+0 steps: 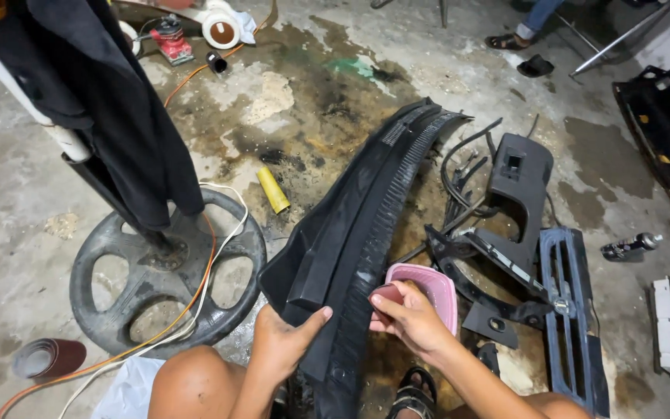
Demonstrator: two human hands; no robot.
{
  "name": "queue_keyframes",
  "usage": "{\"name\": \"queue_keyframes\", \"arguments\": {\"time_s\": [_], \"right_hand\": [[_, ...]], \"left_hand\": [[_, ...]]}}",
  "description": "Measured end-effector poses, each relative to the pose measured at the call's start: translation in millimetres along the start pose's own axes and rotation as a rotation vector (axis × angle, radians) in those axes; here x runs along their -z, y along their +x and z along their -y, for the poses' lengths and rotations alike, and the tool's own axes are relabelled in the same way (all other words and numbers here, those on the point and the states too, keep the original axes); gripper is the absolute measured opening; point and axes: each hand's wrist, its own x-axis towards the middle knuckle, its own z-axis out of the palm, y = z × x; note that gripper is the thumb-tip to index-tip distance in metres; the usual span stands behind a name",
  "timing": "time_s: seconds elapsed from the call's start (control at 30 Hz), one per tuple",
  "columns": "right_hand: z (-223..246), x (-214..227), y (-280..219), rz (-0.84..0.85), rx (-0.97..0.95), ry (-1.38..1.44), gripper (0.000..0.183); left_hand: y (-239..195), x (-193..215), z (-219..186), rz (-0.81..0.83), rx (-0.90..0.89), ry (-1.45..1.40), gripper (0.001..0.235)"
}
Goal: The person sits on the floor and sands a long black plastic car part using a sanding block. They hold the part with their left hand and rub the sanding block along the ridges and edges with their right hand.
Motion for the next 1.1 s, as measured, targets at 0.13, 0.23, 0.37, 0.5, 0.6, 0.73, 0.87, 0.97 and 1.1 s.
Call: {"name": "queue_keyframes", "arguments": {"time_s": [0.13,0.23,0.37,0.5,0.6,0.73,0.87,0.97,1.1], "right_hand": [[-2.5,0.6,-4.2,0.023,-0.035,-0.038,0.019],[2.0,-2.3,-12.1,0.027,-0.078,-0.059,0.019],[0.6,-3.8,-22.9,0.087,-0.148,-0.024,0.023],[-9.5,-8.3,-36.9,0.186,-0.152,0.01,0.024],[-26.6,-15.4,-46.1,0.298,-0.159,-0.046,0.019],[-68.4,-17.9,-55.2,0.327,-0.201,-0.106,0.026],[-84.6,-15.0,-50.7,0.319,-0.17,-0.127,0.026],[-77.9,-18.4,-55.5,0.308,-0.163,-0.17,0.026],[-66.0,-18.8,-57.1,0.292,-0.143,-0.211,0.021]], "left_hand": [[-3.8,2.2,0.3,-0.014,-0.009,0.056,0.055],[-6.6,2.7,1.8,-0.023,-0.089,0.085,0.058],[-18.5,7.7,-2.7,-0.028,-0.095,0.168,0.051],[-45.2,20.8,-9.2,-0.07,-0.062,0.217,0.041],[-76.1,38.4,-15.5,-0.081,-0.098,-0.026,0.051],[-118.0,57.2,-8.7,-0.196,-0.213,0.398,0.081],[-133.9,57.2,-4.3,-0.235,-0.207,0.319,0.088],[-133.6,63.3,9.0,-0.309,-0.056,0.491,0.067],[-118.6,80.2,29.3,-0.31,-0.064,0.562,0.056]]}}
